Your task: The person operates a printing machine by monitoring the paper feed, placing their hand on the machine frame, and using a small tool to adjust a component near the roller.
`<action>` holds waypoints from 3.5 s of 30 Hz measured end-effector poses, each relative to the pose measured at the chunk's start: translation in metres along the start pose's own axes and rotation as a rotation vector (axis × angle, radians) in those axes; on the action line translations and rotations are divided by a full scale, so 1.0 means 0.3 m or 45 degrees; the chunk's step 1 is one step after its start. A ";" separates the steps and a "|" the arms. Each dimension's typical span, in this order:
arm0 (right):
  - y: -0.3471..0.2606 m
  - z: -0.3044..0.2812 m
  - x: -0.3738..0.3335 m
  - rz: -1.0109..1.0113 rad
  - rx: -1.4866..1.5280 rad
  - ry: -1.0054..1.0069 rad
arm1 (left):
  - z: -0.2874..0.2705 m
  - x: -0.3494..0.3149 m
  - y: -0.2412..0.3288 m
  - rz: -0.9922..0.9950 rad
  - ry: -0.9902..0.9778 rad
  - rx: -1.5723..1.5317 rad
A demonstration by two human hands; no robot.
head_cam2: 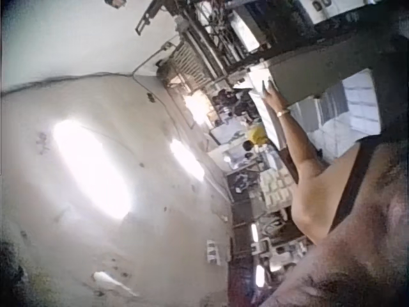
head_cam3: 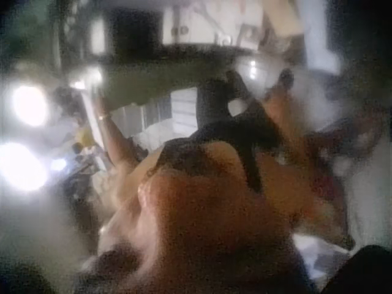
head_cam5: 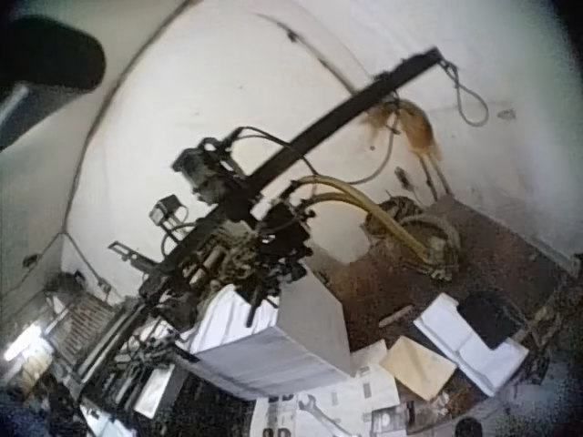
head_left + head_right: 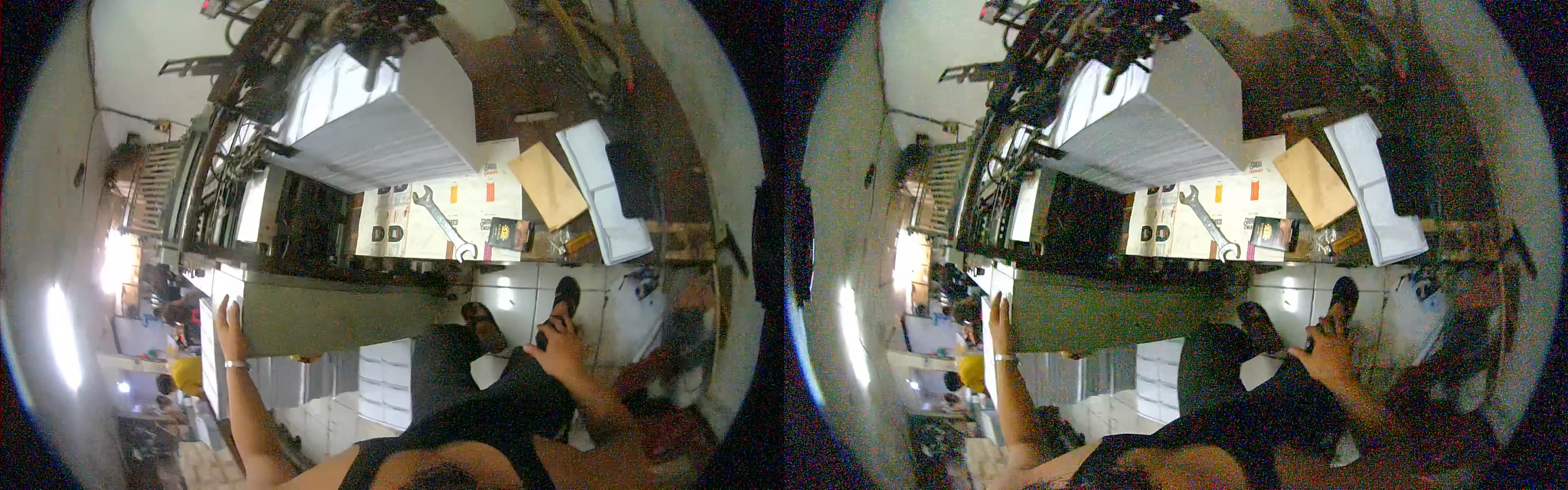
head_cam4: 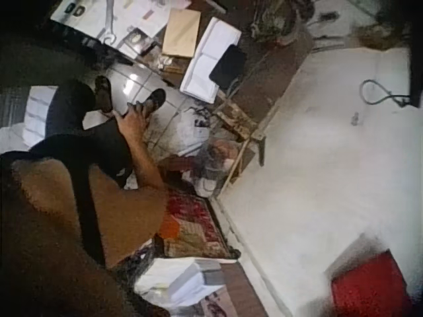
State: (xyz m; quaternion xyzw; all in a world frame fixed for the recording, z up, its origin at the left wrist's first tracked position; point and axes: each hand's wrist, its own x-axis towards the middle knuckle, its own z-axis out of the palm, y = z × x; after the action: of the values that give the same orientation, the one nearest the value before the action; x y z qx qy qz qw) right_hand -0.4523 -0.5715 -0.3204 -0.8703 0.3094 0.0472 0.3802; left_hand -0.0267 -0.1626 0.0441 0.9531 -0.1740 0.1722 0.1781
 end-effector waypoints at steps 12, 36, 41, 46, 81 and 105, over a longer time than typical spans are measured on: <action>-0.057 0.076 -0.056 -0.010 -0.003 0.126 | 0.015 -0.015 -0.105 -0.015 0.240 -0.651; -0.027 0.103 -0.414 -0.411 -0.208 -0.097 | 0.116 -0.206 -0.026 0.286 0.898 -0.404; -0.019 0.102 -0.395 -0.413 -0.243 -0.122 | 0.110 -0.206 -0.032 0.343 0.907 -0.388; -0.008 0.103 -0.391 -0.456 -0.247 -0.111 | 0.115 -0.207 -0.030 0.354 0.914 -0.348; -0.054 0.084 -0.416 -0.401 -0.218 -0.054 | 0.135 -0.194 -0.013 0.323 0.925 -0.385; -0.083 0.078 -0.413 -0.414 -0.210 -0.031 | 0.121 -0.217 -0.038 0.327 0.937 -0.394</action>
State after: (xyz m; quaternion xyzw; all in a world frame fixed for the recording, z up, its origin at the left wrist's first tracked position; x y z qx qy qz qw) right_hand -0.5340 -0.4800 -0.2817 -0.9366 0.1550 0.0208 0.3137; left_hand -0.0697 -0.1494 -0.0163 0.7606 -0.2399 0.4937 0.3465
